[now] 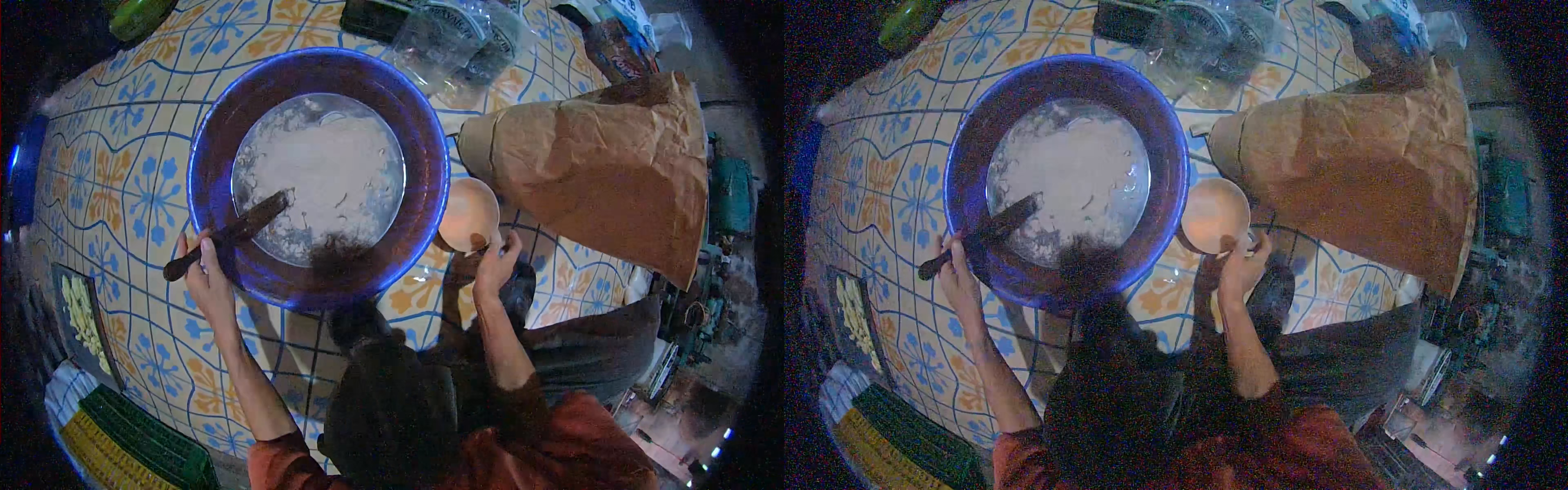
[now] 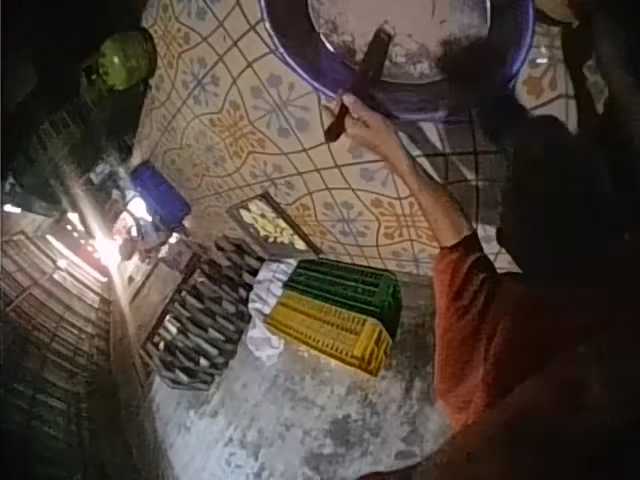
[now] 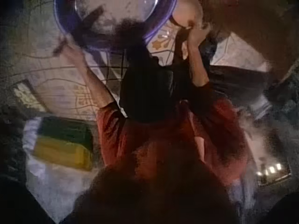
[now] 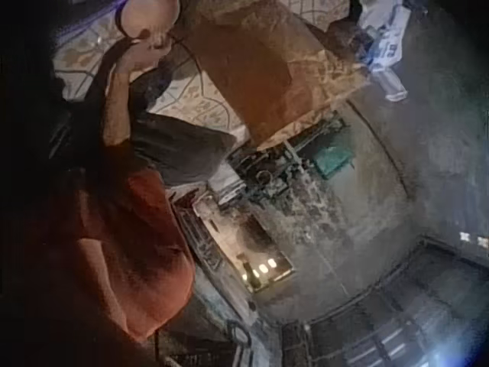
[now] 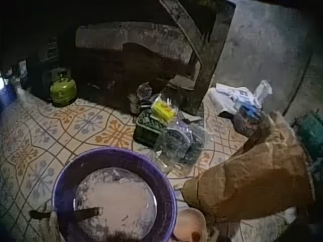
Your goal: The person adds flour from a large sack into a blue basin containing a dark liquid and mixes the ingredients together by hand and with a wooden paddle.
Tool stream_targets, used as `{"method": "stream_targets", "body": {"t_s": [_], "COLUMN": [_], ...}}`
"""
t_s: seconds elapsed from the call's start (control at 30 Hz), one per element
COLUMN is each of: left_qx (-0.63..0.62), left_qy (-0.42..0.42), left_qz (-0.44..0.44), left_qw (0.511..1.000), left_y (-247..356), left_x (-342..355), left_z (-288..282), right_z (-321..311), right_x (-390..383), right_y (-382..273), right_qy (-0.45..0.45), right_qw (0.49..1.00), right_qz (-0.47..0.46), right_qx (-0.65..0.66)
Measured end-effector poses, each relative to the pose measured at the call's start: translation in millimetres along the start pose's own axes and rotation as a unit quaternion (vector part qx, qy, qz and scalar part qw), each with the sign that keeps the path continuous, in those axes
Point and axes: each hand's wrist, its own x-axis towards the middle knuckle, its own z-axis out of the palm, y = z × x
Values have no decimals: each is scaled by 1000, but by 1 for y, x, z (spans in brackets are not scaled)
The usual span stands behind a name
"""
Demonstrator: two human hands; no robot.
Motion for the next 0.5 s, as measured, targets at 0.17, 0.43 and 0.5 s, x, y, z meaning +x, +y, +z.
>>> {"method": "stream_targets", "body": {"t_s": [0.17,0.43,0.5], "left_qx": [25,76,95], "left_qy": [-22,-118,-43], "left_qz": [62,349,284], "left_qw": [998,926,953], "left_y": [63,67,49], "left_x": [-10,-13,-7], "left_z": [8,40,25], "right_z": [-3,73,81], "right_x": [-18,-95,-95], "right_y": [-136,-248,-245], "right_qy": [-242,-422,-435], "right_qw": [924,788,771], "right_qz": [-152,-180,-28], "right_qx": [255,410,464]}}
